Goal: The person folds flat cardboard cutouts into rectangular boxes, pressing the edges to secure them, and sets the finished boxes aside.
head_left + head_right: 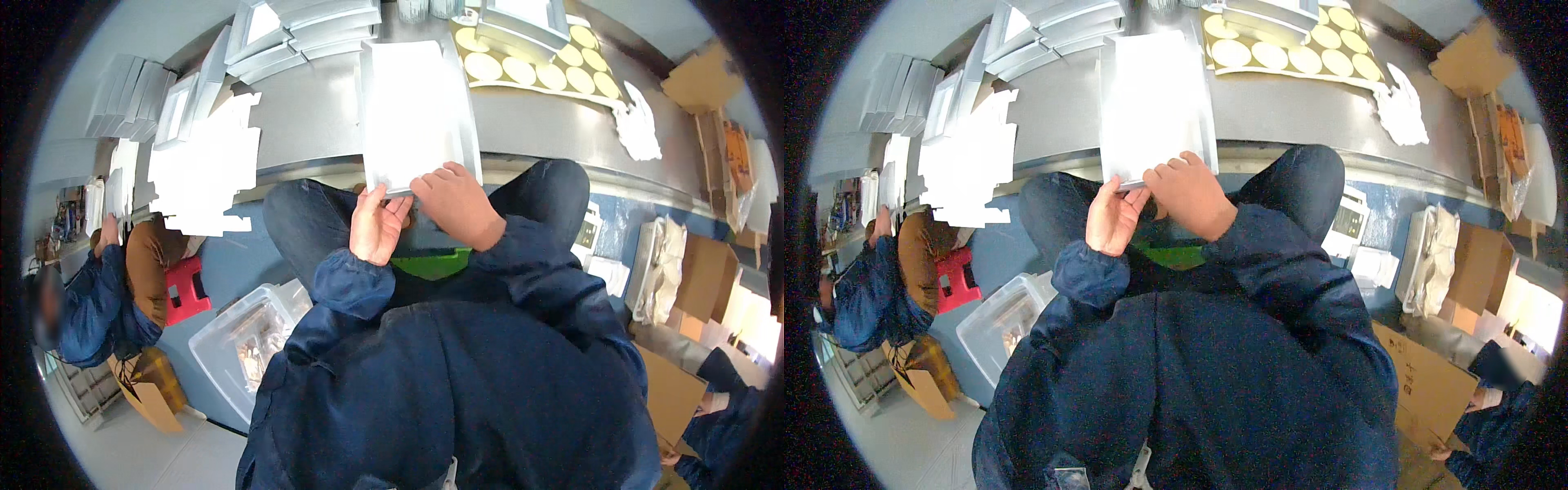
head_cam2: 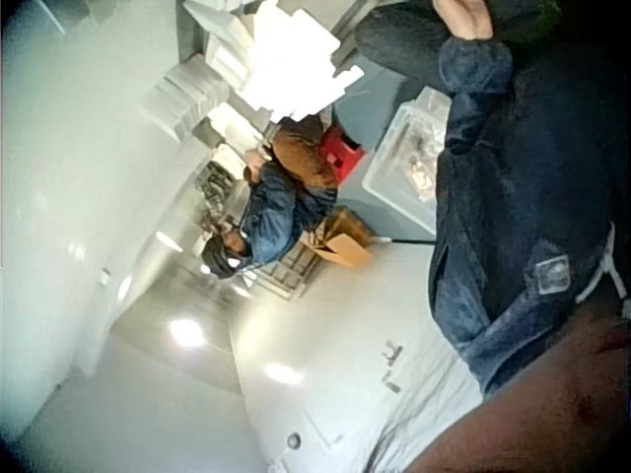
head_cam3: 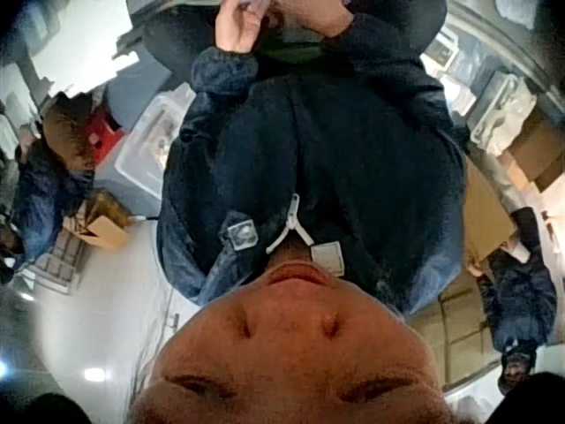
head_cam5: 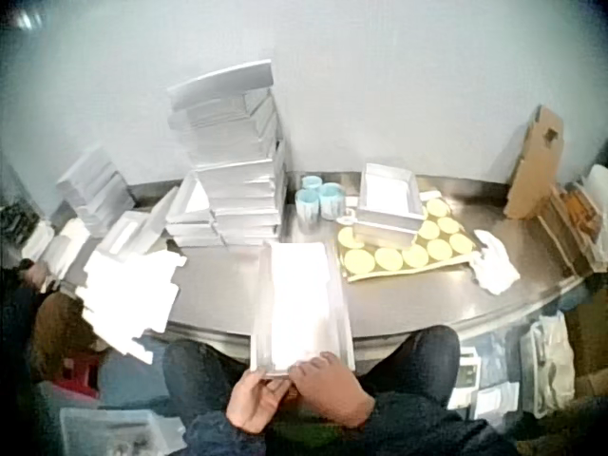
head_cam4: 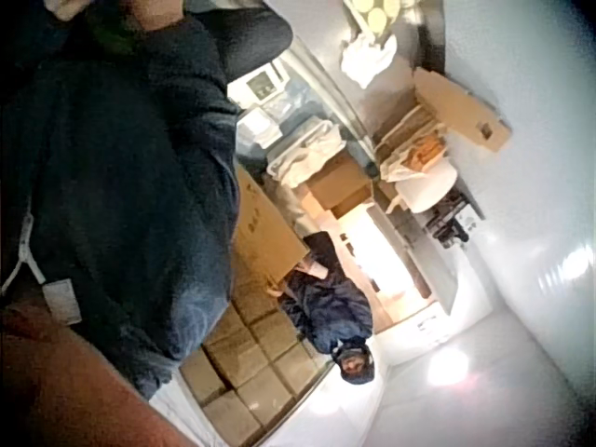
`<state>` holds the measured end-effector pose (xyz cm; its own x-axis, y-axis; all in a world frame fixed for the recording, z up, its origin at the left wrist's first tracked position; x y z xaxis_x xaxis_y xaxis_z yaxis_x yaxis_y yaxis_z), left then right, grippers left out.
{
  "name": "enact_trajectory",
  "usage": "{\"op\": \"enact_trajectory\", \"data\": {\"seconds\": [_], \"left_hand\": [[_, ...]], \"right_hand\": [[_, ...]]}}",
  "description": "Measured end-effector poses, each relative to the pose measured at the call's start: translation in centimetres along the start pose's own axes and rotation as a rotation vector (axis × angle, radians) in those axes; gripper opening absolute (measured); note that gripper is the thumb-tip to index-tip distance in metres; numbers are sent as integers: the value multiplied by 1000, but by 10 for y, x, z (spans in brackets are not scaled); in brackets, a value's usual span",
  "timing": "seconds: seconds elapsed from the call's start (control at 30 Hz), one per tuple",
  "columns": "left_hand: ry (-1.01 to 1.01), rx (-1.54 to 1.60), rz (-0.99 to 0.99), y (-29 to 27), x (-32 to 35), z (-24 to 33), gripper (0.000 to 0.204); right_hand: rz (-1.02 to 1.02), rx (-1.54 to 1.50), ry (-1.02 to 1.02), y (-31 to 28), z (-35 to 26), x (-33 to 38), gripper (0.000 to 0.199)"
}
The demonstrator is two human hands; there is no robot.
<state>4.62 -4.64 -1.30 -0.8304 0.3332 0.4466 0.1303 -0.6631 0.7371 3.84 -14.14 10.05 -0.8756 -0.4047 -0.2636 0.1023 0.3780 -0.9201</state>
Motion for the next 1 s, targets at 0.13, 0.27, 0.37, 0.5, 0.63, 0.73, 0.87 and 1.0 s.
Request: {"op": "enact_trajectory", "data": {"seconds": [0.13,0.27,0.37,0.5,0.63,0.73,0.87,1.0], "left_hand": [[-112,-513,64,-27,-42,13,64],[22,-1447,182,-44,-101,59,69],[100,-1848,256,-14,-108,72,65],[17,-2064,462,7,-107,69,44],[44,-2183,384,16,-123,61,23],[32,-2229,385,18,-122,59,22],[-21,-2216,356,10,-129,72,36],[41,-2069,378,39,-153,96,52]], "right_hand": [[-253,105,-51,57,43,-3,4],[-260,-19,-126,70,37,-1,23],[316,-157,269,1,87,-2,34],[-194,-202,967,57,184,31,36],[-119,-179,932,79,190,19,31],[-85,-129,985,73,188,15,27],[-112,-167,953,68,191,5,32],[-10,-175,965,59,224,-18,37]]}}
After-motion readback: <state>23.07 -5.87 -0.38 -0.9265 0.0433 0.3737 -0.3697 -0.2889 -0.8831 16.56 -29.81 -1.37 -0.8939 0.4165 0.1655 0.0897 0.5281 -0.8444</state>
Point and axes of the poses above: each hand's wrist, its own x-axis away from the middle knuckle, its own y-axis out of the palm, z = x × y, the point moved 10 cm from there along -x, towards the middle knuckle, and after that the axes turned 1 degree about -x, right-handed, at the moved point
